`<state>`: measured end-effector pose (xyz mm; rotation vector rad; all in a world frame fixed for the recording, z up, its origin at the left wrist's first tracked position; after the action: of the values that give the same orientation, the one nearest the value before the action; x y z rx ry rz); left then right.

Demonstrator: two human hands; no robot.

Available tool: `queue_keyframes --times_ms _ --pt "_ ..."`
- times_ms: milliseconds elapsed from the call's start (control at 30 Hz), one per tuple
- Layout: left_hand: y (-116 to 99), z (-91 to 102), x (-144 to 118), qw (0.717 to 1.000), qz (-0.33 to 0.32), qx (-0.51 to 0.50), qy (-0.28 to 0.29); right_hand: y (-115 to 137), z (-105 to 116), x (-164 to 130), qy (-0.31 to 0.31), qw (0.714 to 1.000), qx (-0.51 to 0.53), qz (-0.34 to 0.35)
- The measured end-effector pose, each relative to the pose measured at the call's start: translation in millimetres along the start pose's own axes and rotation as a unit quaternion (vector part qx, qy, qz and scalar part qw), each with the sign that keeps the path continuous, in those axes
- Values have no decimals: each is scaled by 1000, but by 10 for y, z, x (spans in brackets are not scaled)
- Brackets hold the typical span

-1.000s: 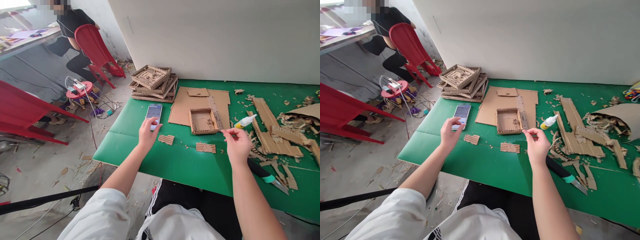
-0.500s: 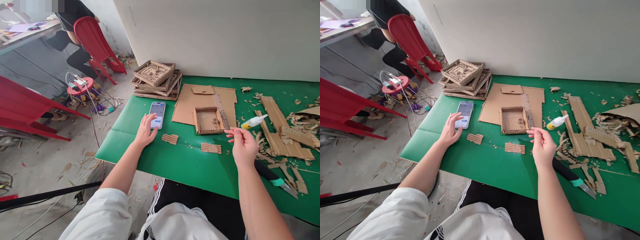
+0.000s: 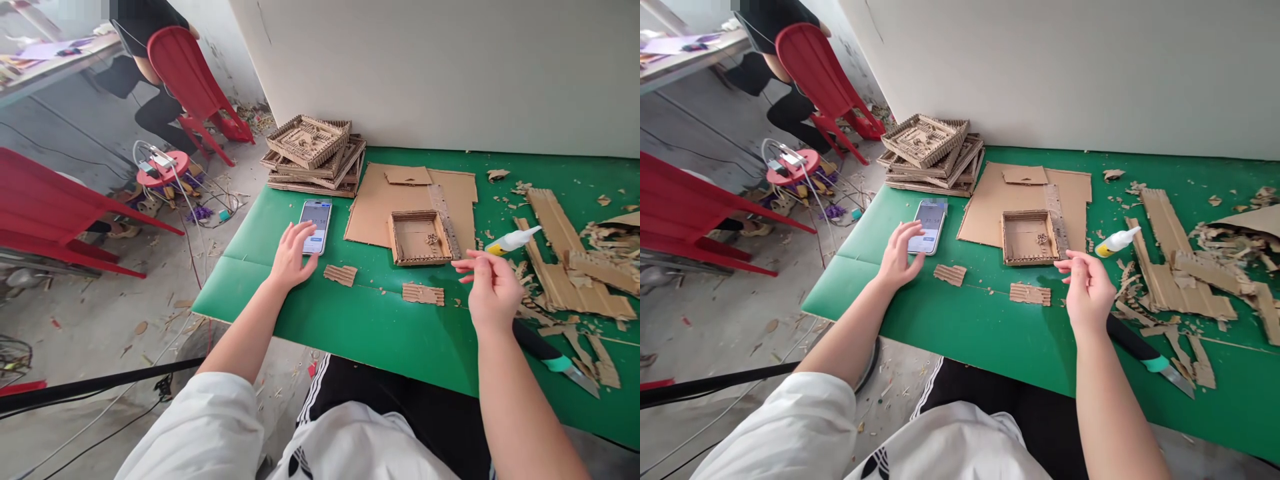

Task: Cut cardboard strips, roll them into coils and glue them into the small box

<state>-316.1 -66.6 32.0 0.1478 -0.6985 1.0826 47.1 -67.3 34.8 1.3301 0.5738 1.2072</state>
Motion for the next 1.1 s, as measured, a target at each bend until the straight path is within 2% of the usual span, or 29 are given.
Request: queue_keyframes --times_ms 67,167,267,333,500,633,833,1100 --pt "98 68 58 998 31 -29 -53 -7 -7 -4 5 1000 3 -8" --pt "300 99 217 991 91 -54 -85 -25 -29 -15 24 999 5 -22" --pt "502 38 376 975 143 -114 -127 -55 -42 -23 40 998 -10 -37" --pt "600 -56 433 967 158 -146 -135 -73 -40 -22 42 998 -22 -44" --pt "704 -249 406 977 131 -155 -71 -67 -31 -39 50 997 -30 -47" --pt "720 -257 377 980 109 -162 -25 -11 -37 -86 60 996 -51 -33" --pt "677 -299 434 986 105 -110 75 41 -51 -121 64 995 -76 -23" --pt "651 -305 461 987 102 -76 99 63 -42 -121 59 995 -75 -24"
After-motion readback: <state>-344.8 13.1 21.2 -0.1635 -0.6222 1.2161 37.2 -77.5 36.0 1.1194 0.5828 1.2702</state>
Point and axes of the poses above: each hand's wrist, its own x-axis towards the middle knuckle, its own z-axis out of the back of the hand, y = z × x, the point moved 4 cm from there along x, towards the middle knuckle, and after that the axes turned 2 degrees about x, right-handed, at the moved point
